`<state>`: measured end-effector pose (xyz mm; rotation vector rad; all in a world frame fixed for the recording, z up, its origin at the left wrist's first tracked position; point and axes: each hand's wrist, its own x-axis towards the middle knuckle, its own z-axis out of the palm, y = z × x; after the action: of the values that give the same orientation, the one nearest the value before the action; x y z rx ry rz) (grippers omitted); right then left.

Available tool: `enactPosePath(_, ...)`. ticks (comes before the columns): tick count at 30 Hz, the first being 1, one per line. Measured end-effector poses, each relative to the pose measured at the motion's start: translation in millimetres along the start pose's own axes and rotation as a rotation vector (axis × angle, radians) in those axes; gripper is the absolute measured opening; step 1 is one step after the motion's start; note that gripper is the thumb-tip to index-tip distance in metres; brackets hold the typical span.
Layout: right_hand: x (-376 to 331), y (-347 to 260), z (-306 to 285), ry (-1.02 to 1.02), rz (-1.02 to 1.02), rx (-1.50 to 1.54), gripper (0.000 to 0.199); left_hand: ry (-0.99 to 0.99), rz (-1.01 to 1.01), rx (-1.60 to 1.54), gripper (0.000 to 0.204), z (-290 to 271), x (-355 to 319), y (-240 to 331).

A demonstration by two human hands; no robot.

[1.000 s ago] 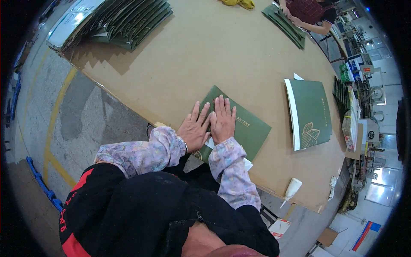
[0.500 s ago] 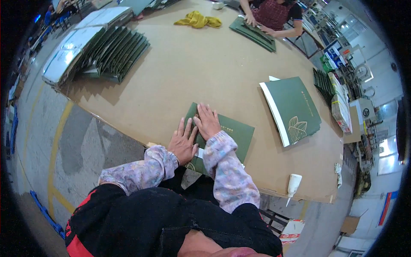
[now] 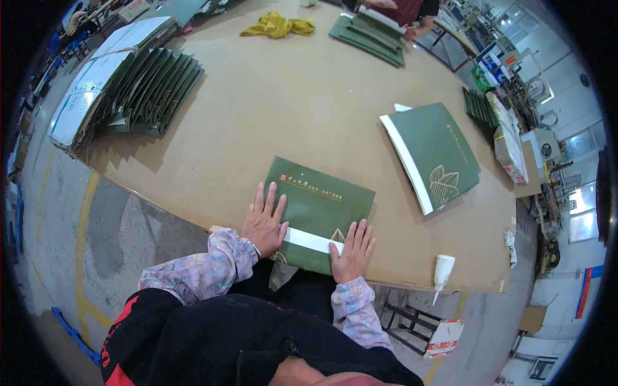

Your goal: Applying glue to and assembling green paper folders in a manufacturing facility.

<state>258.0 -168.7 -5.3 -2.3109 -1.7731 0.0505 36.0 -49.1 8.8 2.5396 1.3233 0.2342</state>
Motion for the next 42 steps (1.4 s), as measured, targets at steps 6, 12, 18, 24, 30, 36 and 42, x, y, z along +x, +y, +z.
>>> enactPosePath(6, 30, 4, -9, -0.105, -0.072, -0.141, 0.087, 0.014, -0.027, -0.008, 0.062, -3, 7, 0)
enactPosePath(12, 109, -2, 23, 0.029, 0.053, -0.057, 0.09, 0.003, -0.018, -0.005, 0.062, -3, 12, 3)
enactPosePath(18, 121, 2, 27, 0.044, 0.043, -0.059, 0.084, -0.003, -0.02, -0.057, 0.064, -5, 10, 3)
enactPosePath(24, 126, 0, 27, 0.039, 0.044, -0.039, 0.08, 0.033, -0.021, -0.075, 0.065, -3, 9, -1)
enactPosePath(30, 102, -52, 21, -0.118, -0.249, 0.169, 0.071, 0.068, -0.013, -0.066, 0.064, 0, 9, -4)
enactPosePath(36, 93, -111, 37, -0.2, -0.345, 0.359, 0.073, 0.106, -0.035, -0.064, 0.07, 7, 10, -9)
enactPosePath(42, 153, -133, 52, -0.142, -0.412, 0.274, 0.074, 0.114, 0.006, -0.16, 0.072, 15, 7, -6)
